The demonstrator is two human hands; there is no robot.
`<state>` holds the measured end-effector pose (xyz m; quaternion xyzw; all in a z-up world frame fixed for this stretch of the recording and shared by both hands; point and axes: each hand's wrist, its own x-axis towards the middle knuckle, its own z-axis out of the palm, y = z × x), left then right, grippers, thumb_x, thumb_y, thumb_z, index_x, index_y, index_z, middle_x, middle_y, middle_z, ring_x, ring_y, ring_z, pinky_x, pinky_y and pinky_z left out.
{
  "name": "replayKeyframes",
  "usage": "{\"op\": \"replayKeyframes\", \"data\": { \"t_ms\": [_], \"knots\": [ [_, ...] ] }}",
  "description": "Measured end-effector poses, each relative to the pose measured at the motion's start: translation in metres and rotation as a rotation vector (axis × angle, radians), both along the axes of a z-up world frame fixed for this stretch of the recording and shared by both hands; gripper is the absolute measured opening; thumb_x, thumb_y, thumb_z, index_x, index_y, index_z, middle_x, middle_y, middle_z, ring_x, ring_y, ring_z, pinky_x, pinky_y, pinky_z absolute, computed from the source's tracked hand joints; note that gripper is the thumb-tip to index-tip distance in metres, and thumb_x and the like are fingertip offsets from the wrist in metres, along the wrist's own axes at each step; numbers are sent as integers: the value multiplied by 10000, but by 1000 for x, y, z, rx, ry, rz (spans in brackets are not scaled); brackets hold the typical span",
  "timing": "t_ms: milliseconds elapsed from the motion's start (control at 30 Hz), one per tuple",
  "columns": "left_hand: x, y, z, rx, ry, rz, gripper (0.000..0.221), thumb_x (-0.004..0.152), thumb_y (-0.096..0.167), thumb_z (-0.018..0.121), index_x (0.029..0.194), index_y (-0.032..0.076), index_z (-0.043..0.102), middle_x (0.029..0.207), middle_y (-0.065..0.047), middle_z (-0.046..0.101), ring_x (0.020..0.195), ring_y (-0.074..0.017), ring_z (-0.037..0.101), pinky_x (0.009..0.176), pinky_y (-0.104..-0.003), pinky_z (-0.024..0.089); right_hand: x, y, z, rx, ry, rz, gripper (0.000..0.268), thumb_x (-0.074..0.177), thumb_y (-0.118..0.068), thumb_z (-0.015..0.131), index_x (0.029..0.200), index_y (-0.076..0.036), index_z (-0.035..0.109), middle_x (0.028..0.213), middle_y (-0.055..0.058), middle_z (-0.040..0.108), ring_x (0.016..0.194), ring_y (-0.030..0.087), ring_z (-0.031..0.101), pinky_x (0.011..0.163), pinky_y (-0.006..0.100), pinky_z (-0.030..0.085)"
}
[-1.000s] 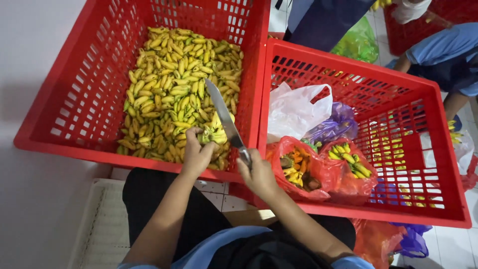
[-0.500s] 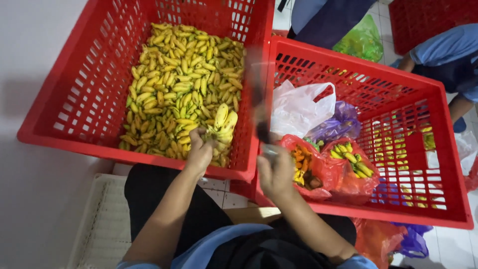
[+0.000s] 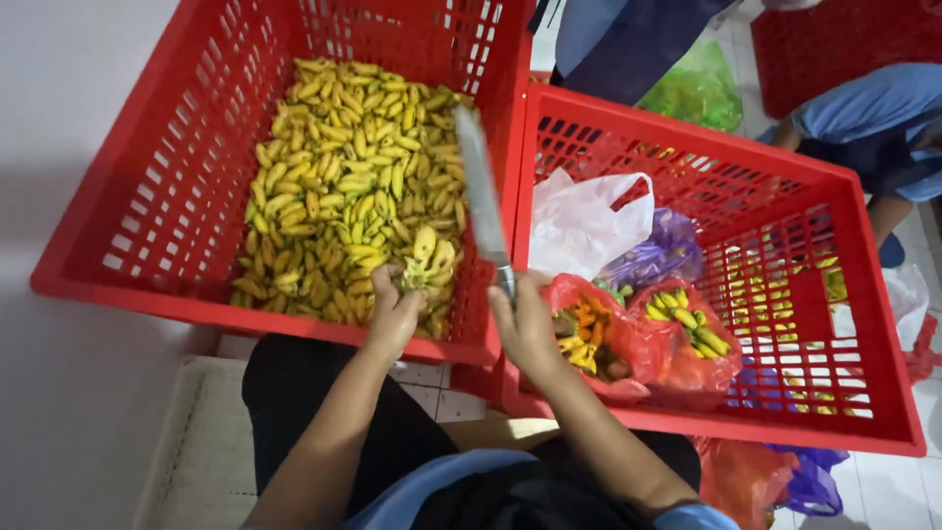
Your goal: Sorting and cutting small bananas from bunches into plastic bags and crates.
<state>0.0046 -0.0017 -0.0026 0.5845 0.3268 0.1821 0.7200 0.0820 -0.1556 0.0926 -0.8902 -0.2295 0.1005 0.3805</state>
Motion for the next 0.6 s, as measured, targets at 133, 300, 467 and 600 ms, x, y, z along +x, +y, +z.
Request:
{"op": "replayKeyframes", "data": {
  "t_ms": [133,300,467,600],
  "knots": [
    [-5,1,7,24,19,-27,506,770,161,575,1189,91,299,1136,-196,405,1042,-336,490,898,-442,414,18,-11,-13,170,-50,-9,167,891,-293,555,986,-155,566,606,81,530,582,277,571,512,369,434],
    [-14,-3,18,-37,-43,-1,482,740,56,572,1144,72,309,1173,-212,398,1055,-296,447,890,-373,405,-1,-17,-17,66,62,44,229,905,-294,525,985,-82,553,644,196,549,664,387,596,570,435,444],
    [-17,-15,15,-80,-94,-9,487,730,34,595,1111,73,294,1110,-174,358,1000,-271,423,842,-354,416,-17,-17,-42,-427,-19,169,309,885,-458,509,1071,-212,533,744,168,660,785,381,668,669,472,524],
    [-24,-20,45,-117,-123,-88,438,773,6,555,1091,77,262,994,-118,328,855,-210,409,726,-343,424,-20,-15,-9,-421,-242,142,349,879,-482,522,1071,-194,564,713,188,661,711,388,675,628,483,523]
  ]
}}
